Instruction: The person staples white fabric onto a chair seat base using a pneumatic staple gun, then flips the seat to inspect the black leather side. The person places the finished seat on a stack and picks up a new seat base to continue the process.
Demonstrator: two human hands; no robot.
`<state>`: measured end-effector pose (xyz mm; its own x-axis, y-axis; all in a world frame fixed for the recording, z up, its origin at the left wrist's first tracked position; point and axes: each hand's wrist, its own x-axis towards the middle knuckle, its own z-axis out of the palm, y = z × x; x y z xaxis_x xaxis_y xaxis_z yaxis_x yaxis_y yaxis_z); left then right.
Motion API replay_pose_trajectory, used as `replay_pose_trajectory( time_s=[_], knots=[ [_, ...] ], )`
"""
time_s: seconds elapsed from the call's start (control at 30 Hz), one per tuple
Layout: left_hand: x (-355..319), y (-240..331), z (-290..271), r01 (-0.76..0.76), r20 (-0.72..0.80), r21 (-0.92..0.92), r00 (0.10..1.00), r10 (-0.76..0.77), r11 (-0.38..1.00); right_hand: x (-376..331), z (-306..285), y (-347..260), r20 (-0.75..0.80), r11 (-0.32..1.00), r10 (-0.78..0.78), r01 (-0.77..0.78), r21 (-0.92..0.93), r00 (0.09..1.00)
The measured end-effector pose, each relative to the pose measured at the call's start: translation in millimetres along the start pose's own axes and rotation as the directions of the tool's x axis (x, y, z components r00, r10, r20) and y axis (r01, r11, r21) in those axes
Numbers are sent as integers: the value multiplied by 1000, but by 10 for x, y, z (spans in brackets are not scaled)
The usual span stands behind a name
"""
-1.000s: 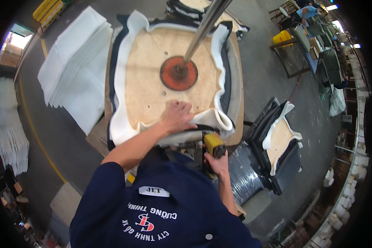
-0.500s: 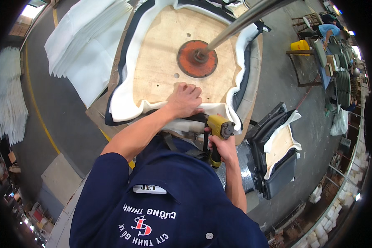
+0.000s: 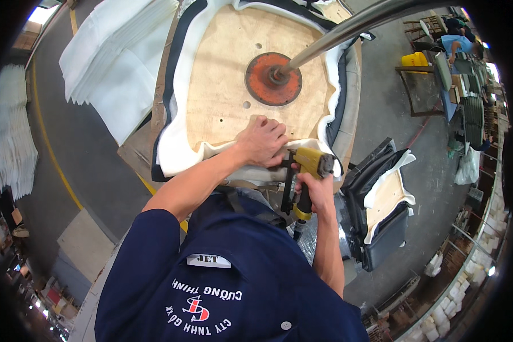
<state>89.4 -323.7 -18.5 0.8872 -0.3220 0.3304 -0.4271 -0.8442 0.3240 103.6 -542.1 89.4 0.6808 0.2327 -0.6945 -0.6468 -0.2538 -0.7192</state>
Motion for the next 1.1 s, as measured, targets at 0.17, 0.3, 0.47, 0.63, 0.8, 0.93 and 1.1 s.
replay_pose_trajectory(
  time_s=[0.17,0.3,0.47,0.63,0.8,0.93,1.1],
  knots=[
    [37,50,-87,-31,62,27,998,29,999,-274,-126,437,-26,959,-236,237,152,971],
    [73,71,3,-60,54,-61,996,64,996,-452,-157,574,-70,957,-214,223,186,974],
    [89,91,57,-35,-71,-69,997,30,997,-426,-58,400,-40,977,-144,148,151,989],
    [42,111,133,29,-90,-70,995,-35,997,-213,-26,187,-31,998,-29,31,56,999],
    [55,121,157,76,-83,-66,993,-81,995,-72,-44,-28,-9,994,68,-69,-86,998],
    [80,140,169,117,-95,-29,988,-120,993,-31,64,-164,-8,991,67,-67,-115,998],
    [99,144,164,131,-101,-60,986,-136,990,14,115,-272,-20,983,84,-86,-162,996]
  ],
)
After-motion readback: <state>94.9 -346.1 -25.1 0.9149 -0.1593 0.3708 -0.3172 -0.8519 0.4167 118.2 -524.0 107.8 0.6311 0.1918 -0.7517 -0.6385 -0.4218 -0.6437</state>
